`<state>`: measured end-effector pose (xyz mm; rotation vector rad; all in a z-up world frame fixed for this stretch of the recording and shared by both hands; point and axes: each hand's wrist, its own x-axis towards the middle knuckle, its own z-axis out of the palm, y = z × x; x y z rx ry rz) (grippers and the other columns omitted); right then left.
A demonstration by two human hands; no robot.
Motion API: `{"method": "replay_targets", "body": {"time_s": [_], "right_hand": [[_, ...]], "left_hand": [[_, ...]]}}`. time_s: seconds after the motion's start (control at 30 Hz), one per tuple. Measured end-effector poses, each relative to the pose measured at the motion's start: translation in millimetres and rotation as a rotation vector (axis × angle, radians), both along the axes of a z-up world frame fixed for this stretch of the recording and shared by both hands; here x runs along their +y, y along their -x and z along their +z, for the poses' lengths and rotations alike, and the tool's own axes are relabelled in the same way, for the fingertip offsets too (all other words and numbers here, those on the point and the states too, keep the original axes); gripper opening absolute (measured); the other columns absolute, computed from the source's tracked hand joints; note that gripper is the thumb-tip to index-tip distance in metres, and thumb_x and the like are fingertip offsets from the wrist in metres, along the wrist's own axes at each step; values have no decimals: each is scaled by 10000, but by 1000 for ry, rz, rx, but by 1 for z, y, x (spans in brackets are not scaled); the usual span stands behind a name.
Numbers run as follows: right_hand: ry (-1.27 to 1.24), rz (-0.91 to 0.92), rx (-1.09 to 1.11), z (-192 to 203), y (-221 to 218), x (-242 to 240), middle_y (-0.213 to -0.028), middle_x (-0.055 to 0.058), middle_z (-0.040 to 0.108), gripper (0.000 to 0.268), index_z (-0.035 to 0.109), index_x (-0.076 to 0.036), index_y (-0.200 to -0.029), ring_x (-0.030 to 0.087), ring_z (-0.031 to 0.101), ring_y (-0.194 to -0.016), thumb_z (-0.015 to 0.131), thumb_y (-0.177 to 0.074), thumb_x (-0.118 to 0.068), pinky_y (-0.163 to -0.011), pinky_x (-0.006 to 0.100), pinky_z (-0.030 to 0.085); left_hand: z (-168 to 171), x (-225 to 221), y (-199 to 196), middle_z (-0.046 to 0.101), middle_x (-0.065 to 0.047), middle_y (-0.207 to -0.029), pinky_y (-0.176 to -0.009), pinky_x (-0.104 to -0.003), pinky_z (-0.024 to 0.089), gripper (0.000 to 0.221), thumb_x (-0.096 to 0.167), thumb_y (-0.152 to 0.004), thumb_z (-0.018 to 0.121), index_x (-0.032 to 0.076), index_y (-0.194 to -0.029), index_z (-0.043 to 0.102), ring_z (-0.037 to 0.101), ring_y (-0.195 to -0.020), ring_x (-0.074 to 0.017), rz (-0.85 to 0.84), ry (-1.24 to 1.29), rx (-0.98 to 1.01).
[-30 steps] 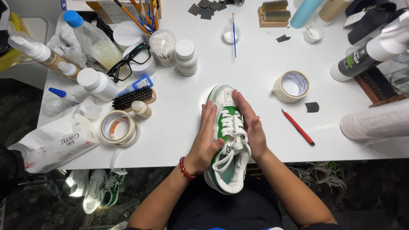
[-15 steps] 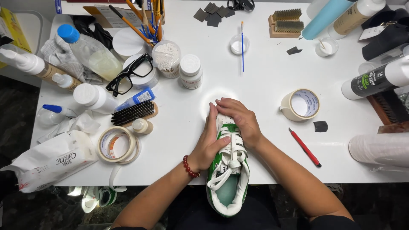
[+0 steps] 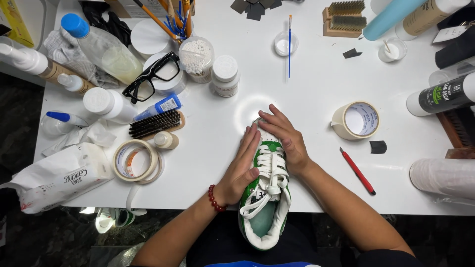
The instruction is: The person wraps masking tape and protective film around the upper of a green and white sneaker, pressing the material along the sole edge and toe area. They then set the taped shoe aside and thread white laces through the eyelets of a second sneaker, pulling the laces tight by hand.
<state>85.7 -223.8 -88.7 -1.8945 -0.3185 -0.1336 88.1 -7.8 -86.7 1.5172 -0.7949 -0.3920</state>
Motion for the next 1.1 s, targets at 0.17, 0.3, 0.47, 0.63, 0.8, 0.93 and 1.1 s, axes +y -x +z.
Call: {"method": "replay_targets", "body": {"time_s": [0.17,0.3,0.47,0.63,0.8,0.93,1.1], "right_hand": [[-98,-50,-46,0,6,3,-1557,206,527,790,637,0,-1370,387,303,-1595,247,-1095,-629,-1310,497,255],[-158,-321,-33,1,8,-3,-1438,210,637,634,627,36,-1366,336,552,-1412,355,-1108,-475,-1228,420,383],[25,-336,26,6,13,10,-1423,206,637,600,627,44,-1353,325,602,-1370,333,-1103,-415,-1170,387,437],[-69,-297,6,0,9,10,-1450,223,605,603,632,48,-1344,346,550,-1409,310,-1119,-409,-1199,407,398],[-127,-169,-6,-2,9,6,-1511,229,554,617,672,51,-1293,355,468,-1480,337,-1123,-438,-1221,428,374],[-164,-173,-6,-7,8,6,-1508,226,557,607,678,54,-1275,366,455,-1489,359,-1122,-439,-1220,441,377],[-100,-237,-101,-7,11,10,-1434,220,620,605,729,33,-1191,376,437,-1495,339,-1132,-426,-1229,465,367]], "left_hand": [[2,1,-1,40,-281,-1748,-1337,-494,35,965,677,-1054,276,-87,-1627,135,-21,-1649,-415,21,27,3],[7,4,0,43,-274,-1748,-1333,-499,46,1011,726,-1041,247,-88,-1627,113,-19,-1649,-411,24,51,15],[4,-2,6,-22,-274,-1747,-1323,-516,2,1026,736,-1037,196,-89,-1630,47,-76,-1640,-411,23,3,-26],[2,-3,-3,3,-271,-1743,-1316,-517,17,998,716,-1039,207,-87,-1622,102,-60,-1636,-407,20,-6,-26],[3,-8,-17,97,-267,-1721,-1298,-480,86,854,599,-1067,254,-70,-1597,211,20,-1623,-398,-12,-69,-1],[-3,-21,-37,118,-266,-1711,-1284,-457,99,781,514,-1071,281,-62,-1593,208,41,-1611,-390,-17,-127,-9],[-8,-28,-48,320,-253,-1635,-1267,-412,200,671,349,-1038,344,-48,-1576,292,252,-1568,-362,46,-35,70]]}}
